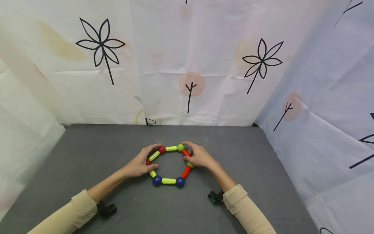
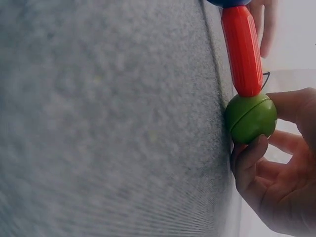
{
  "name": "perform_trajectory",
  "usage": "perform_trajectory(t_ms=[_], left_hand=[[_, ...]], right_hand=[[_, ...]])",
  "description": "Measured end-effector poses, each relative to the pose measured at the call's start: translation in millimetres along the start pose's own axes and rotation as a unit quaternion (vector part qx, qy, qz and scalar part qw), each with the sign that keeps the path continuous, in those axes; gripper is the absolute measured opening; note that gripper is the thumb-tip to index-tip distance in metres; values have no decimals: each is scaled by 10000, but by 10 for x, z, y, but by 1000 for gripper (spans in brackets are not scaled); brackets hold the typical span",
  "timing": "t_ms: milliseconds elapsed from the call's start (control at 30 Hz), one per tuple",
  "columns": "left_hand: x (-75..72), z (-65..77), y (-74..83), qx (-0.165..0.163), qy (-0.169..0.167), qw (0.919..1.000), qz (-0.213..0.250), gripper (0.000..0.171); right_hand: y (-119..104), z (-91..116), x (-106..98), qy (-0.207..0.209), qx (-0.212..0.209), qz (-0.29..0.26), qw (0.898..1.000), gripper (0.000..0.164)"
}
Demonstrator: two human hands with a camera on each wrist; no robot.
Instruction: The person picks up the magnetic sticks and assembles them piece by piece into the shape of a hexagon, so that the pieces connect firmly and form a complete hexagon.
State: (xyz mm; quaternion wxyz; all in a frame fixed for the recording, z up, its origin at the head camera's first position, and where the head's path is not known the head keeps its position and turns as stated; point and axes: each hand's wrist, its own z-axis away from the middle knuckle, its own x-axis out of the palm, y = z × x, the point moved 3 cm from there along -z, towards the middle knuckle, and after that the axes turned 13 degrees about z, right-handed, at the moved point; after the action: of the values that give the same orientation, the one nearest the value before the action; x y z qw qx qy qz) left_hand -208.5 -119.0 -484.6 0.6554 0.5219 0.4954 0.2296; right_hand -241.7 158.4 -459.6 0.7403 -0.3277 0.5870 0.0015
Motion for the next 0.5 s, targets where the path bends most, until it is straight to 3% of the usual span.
perform_trajectory(t_ms=[500], left_hand=[[-18, -83, -24, 160, -13, 9995, 255, 79]], right_hand=[[84, 10, -35, -371, -320, -723, 9962, 61]])
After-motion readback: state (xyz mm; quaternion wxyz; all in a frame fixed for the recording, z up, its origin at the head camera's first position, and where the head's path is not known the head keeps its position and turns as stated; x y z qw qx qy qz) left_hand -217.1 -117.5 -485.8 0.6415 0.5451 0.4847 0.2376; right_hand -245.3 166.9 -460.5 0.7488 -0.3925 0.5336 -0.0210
